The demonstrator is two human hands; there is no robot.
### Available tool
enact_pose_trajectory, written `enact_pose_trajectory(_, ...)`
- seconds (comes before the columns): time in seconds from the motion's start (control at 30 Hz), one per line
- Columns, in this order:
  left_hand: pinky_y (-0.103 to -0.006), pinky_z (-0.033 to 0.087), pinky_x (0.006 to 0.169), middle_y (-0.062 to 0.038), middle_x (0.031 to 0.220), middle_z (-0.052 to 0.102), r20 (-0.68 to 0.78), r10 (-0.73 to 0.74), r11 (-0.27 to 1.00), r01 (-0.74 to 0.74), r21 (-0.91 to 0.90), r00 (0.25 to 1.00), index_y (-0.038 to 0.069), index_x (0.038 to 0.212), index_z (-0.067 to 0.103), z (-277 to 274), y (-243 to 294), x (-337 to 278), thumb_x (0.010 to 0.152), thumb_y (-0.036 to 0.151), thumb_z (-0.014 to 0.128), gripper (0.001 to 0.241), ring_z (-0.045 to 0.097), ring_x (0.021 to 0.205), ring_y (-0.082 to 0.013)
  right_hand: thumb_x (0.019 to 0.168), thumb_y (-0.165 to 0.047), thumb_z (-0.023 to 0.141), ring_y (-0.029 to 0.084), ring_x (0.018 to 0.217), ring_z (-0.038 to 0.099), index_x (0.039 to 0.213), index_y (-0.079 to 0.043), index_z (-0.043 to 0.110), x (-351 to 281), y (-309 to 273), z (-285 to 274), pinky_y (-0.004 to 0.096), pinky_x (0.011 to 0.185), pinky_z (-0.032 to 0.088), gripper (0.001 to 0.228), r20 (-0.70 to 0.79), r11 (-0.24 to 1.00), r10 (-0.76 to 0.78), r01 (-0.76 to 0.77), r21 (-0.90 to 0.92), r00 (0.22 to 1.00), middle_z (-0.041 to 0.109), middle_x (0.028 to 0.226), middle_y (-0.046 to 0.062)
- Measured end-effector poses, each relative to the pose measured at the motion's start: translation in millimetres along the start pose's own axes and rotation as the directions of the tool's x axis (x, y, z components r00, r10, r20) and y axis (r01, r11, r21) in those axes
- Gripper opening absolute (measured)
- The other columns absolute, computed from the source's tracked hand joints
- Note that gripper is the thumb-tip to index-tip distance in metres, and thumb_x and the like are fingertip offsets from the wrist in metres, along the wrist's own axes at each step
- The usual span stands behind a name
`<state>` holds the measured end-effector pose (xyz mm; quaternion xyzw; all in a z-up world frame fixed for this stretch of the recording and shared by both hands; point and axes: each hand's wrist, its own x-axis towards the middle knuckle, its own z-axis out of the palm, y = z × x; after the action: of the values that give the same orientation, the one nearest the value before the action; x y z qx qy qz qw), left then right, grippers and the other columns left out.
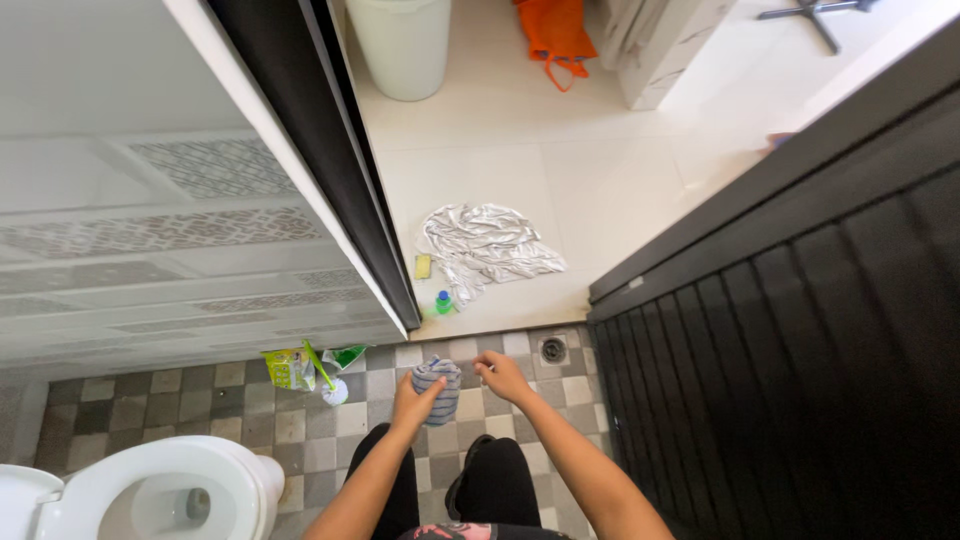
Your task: The person turns on the shower faucet to wet a cloth, pours liquid from a bottle onto a sponge, and scrubs the shower fixture with the sponge.
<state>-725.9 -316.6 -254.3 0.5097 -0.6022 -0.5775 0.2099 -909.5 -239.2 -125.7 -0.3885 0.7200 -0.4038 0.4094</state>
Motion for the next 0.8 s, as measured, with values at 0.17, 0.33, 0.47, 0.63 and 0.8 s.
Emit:
enact_pose_trajectory(0.17,-0.0372,0.055,0.085,-0.014,0.104,0.075,-0.021,-0.051,0.998,0.05,-0.034,0.998,0.002,0.111,0.063,32,-51,62,0.077,0.025,0.08,0.045,0.071,0.096,-0.0245,0.092,-0.017,0.068,0.026,0.087,0.072,0.109,-0.003,0.071,108,169,37,0.038,0.076,0.057,0.022,-0.102,0.972,-0.169,0.149,-0.181,0.98,0.076,0.096,0.014)
enact_pose_trajectory(0.33,-0.0373,0.055,0.086,-0.015,0.107,0.073,-0.01,-0.099,0.993,0.098,-0.072,0.995,0.002,0.115,0.058,40,-117,134,0.083,0.027,0.077,0.044,0.071,0.099,-0.025,0.088,-0.02,0.07,0.031,0.106,0.068,0.118,-0.006,0.064,234,347,94,0.041,0.091,0.054,0.034,-0.076,0.946,-0.094,0.065,-0.317,0.993,0.071,0.113,0.017)
enact_pose_trajectory(0.47,-0.0391,0.054,0.086,-0.018,0.108,0.073,-0.091,0.004,1.0,-0.005,-0.012,0.996,0.001,0.115,0.058,48,-195,193,0.086,0.025,0.073,0.041,0.07,0.099,-0.0265,0.088,-0.02,0.073,0.039,0.124,0.056,0.133,-0.007,0.057,318,429,129,0.046,0.105,0.048,0.05,-0.108,0.898,-0.167,0.106,-0.427,0.98,0.059,0.132,0.023)
enact_pose_trajectory(0.63,-0.0418,0.056,0.087,-0.02,0.11,0.072,-0.13,-0.114,0.984,0.094,-0.151,0.985,-0.002,0.119,0.057,58,-328,253,0.089,0.023,0.067,0.039,0.071,0.102,-0.0308,0.074,-0.016,0.08,0.055,0.136,0.034,0.153,-0.01,0.035,368,425,160,0.055,0.106,0.04,0.091,-0.255,0.763,-0.298,0.069,-0.643,0.92,0.024,0.158,0.024)
enact_pose_trajectory(0.8,-0.0417,0.05,0.098,-0.023,0.122,0.068,-0.099,0.305,0.952,-0.306,0.005,0.947,-0.001,0.137,0.05,82,-429,285,0.091,0.024,0.068,0.056,0.067,0.114,-0.0356,0.074,-0.012,0.078,0.047,0.132,0.042,0.145,-0.016,0.047,348,355,183,0.054,0.108,0.039,0.077,-0.118,0.762,-0.351,0.21,-0.613,0.929,0.043,0.15,0.021)
